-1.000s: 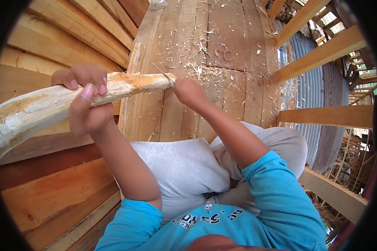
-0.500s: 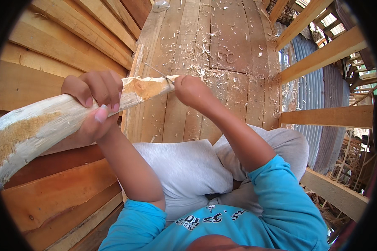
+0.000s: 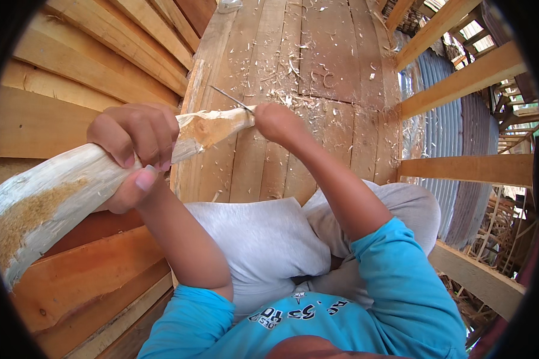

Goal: The person is carving a long piece of wood using a knife. They are seated on the floor and methodically shave off thin layers of wood, creating shavings that fall onto the floor.

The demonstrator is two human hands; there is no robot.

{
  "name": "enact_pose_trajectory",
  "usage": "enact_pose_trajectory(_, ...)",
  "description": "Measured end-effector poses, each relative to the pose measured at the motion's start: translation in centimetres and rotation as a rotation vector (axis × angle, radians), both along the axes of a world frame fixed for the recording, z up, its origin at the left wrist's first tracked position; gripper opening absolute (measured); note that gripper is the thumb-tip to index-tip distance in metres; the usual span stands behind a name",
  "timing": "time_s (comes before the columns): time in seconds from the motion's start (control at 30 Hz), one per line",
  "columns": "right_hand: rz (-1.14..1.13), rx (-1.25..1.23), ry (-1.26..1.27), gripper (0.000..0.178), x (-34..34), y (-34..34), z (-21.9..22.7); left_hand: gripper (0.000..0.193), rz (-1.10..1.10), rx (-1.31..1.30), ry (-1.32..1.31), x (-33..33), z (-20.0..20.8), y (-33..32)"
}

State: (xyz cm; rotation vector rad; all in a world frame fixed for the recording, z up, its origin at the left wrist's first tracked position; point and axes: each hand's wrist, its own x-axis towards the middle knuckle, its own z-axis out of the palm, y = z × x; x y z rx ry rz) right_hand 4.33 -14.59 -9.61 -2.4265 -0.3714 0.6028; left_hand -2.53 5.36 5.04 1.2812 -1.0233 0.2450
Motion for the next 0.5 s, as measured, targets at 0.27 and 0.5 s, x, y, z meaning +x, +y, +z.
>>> enact_pose_trajectory(0.27,0.033,-0.007,-0.026,0.041,-2.0,0.9,5.3,0.024,-0.093,-0.01,0.016,-0.1,0.0,-0.2)
enact_pose_trajectory(0.5,0.031,-0.122,-0.088,0.037,-0.9,0.3,2.0,0.023,-0.084,-0.052,0.016,0.2,0.3,-0.4)
